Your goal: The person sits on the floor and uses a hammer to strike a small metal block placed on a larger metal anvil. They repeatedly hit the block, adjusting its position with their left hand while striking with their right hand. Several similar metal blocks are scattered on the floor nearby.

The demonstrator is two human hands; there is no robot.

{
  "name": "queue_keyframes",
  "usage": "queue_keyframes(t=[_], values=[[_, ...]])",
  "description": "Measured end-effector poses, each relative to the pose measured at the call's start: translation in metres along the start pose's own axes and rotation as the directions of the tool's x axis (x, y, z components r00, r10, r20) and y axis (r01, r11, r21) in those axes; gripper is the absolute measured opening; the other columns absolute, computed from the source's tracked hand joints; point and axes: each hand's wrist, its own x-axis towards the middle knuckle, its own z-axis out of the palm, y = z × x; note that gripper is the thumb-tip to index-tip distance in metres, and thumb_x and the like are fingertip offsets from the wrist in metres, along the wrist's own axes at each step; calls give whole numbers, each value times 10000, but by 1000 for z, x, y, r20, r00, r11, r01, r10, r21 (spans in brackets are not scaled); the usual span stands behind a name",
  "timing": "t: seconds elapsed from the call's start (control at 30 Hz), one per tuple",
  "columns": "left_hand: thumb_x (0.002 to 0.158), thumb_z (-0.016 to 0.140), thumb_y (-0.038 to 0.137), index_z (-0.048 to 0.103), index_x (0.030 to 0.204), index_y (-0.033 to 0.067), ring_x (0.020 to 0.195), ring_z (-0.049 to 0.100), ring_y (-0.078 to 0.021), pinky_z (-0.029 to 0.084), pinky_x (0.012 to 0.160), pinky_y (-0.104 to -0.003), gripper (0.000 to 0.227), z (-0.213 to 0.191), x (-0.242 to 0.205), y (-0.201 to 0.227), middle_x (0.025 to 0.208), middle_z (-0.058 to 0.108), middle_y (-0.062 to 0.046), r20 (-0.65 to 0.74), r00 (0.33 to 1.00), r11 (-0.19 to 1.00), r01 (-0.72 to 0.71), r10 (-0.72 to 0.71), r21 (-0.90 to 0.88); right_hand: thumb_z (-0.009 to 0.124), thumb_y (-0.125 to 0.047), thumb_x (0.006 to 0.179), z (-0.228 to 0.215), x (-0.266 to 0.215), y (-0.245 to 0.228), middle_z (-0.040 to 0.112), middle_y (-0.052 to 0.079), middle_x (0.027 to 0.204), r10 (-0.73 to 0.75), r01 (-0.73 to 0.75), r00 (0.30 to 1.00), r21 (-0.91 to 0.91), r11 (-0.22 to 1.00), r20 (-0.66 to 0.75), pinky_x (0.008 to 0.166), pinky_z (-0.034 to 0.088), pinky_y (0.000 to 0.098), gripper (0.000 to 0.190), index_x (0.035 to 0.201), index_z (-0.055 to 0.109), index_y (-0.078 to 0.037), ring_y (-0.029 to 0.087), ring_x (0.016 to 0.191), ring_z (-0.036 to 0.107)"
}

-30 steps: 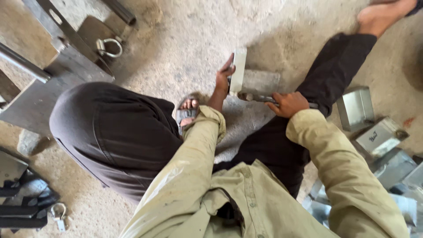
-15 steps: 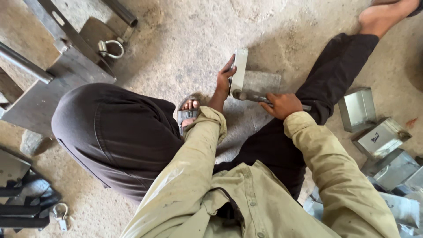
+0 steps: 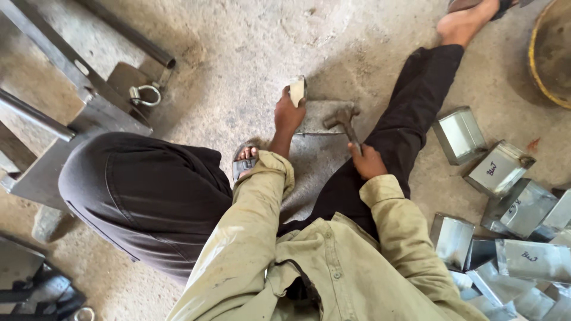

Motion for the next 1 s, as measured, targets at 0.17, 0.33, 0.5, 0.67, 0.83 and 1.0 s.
queue_keyframes(t=[0.17,0.33,0.5,0.67,0.83,1.0], values=[[850,725,316,298,1579,173,978,681,-468,543,819,-569,857,-28,-20,27,1130,667,-241,50,997,958,-64,52,281,627,-483,1001,17,-8,10,702,200,771,-302,294,947,-84,952,-109,663,499,428,522,962,719,29,308,707,677],[878,675,281,468,1488,346,965,674,-463,556,770,-552,647,-30,-32,40,1230,576,-275,122,987,909,-143,103,392,652,-377,1000,13,-18,7,637,77,691,-126,142,989,220,965,-83,438,414,333,381,1108,654,-12,155,498,551],[965,624,272,597,1462,310,1208,668,-386,542,924,-567,499,-33,-24,32,1310,661,-169,310,951,765,-208,11,610,653,-303,990,12,-27,-2,551,49,638,-77,85,996,407,910,-36,369,319,309,357,1235,601,-48,127,435,448],[862,585,219,554,1436,242,1449,396,-366,404,962,-716,576,-32,-28,13,1588,396,-71,347,858,237,-452,380,860,643,-275,981,6,-18,-7,542,46,658,-76,41,996,517,855,47,365,321,300,399,1307,568,-59,114,442,442],[915,586,86,472,1550,174,1471,392,-314,204,1193,-721,652,-47,-36,-15,1561,439,-144,451,667,183,-657,593,731,642,-277,993,2,-11,-5,550,51,669,-108,58,992,542,838,60,372,335,294,446,1349,550,-24,110,448,453],[949,626,34,504,1449,226,1344,555,-336,428,1118,-547,549,-68,-59,-21,1410,578,-142,662,505,147,-842,554,520,638,-262,984,5,-10,-5,541,55,668,-134,66,988,572,818,77,370,324,300,448,1356,538,-31,118,442,445]])
